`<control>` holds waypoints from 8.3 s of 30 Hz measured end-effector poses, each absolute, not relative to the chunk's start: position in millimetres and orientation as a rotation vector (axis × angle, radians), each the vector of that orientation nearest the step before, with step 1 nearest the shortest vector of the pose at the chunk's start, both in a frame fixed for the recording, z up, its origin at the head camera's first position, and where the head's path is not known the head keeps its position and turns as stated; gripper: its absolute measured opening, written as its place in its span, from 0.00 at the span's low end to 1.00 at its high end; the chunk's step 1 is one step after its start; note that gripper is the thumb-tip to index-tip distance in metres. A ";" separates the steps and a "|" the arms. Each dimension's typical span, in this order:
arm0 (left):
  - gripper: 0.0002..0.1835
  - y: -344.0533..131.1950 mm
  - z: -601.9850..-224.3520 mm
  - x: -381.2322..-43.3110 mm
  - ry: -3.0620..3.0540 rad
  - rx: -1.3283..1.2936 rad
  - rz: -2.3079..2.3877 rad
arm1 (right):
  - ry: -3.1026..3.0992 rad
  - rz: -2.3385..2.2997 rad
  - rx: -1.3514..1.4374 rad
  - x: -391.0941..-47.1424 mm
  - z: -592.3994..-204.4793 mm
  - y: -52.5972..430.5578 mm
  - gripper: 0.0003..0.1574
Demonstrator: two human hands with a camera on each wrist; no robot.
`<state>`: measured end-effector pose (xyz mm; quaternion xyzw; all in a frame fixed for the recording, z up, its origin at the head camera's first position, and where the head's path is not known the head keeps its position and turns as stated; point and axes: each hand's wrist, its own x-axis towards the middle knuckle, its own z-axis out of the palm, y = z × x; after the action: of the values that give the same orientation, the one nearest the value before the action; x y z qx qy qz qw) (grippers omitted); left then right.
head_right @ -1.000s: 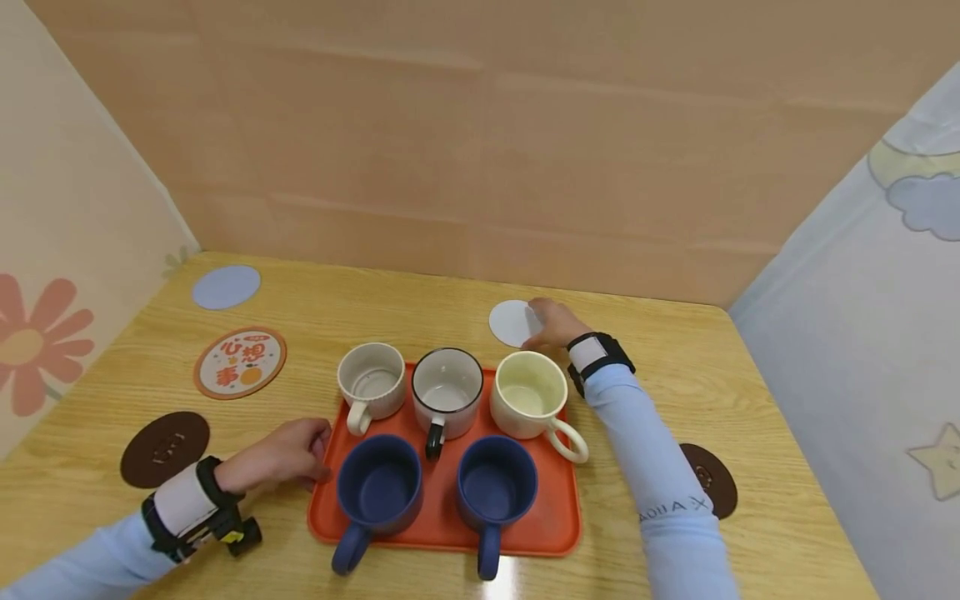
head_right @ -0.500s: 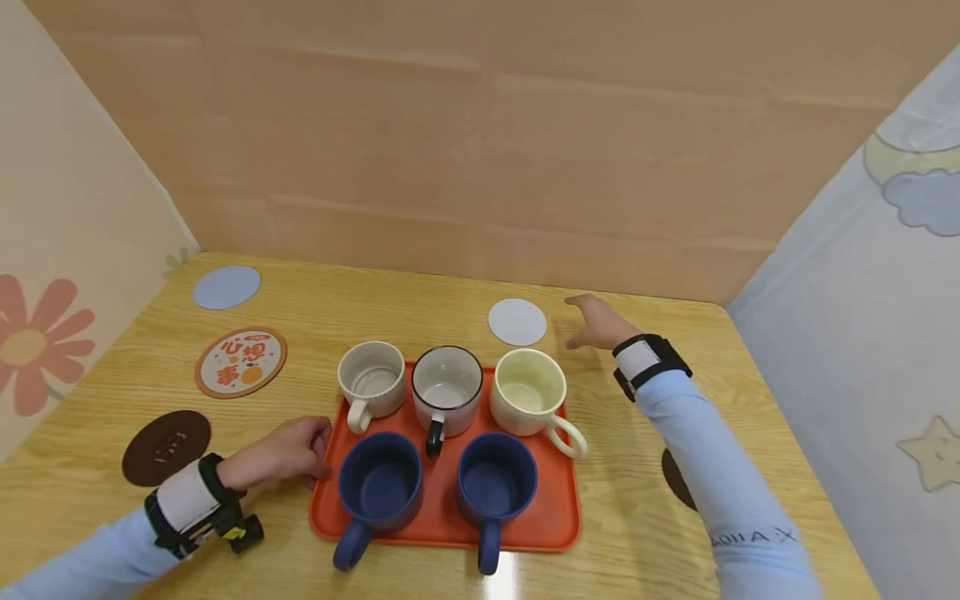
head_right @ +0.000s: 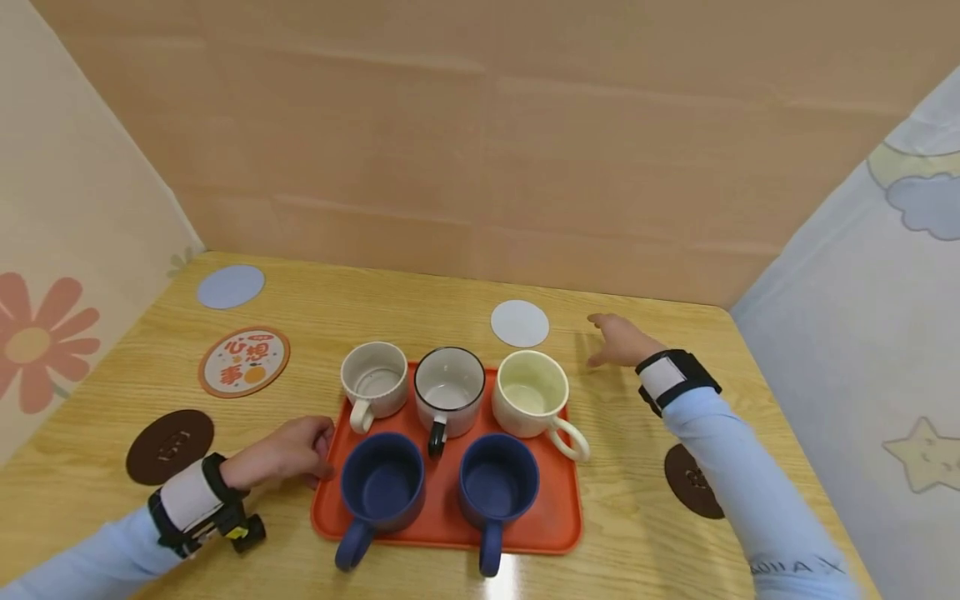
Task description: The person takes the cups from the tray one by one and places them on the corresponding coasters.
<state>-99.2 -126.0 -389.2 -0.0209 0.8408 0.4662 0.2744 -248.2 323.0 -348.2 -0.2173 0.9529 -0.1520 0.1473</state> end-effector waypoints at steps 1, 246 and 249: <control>0.14 -126.1 -389.1 -99.0 2.261 -0.057 1.252 | 2.742 -0.424 -0.621 -245.8 -346.1 323.1 0.48; 0.15 -128.6 -391.8 -95.8 2.295 -0.028 1.263 | 2.756 -0.445 -0.542 -233.4 -385.7 363.6 0.44; 0.15 -128.4 -391.2 -96.0 2.299 -0.030 1.260 | 2.748 -0.449 -0.529 -238.3 -384.7 361.2 0.44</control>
<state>-96.0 -128.4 -391.2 -0.0109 0.8474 0.4644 0.2572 -238.3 361.2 -384.7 -0.1844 0.9582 -0.1566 0.1528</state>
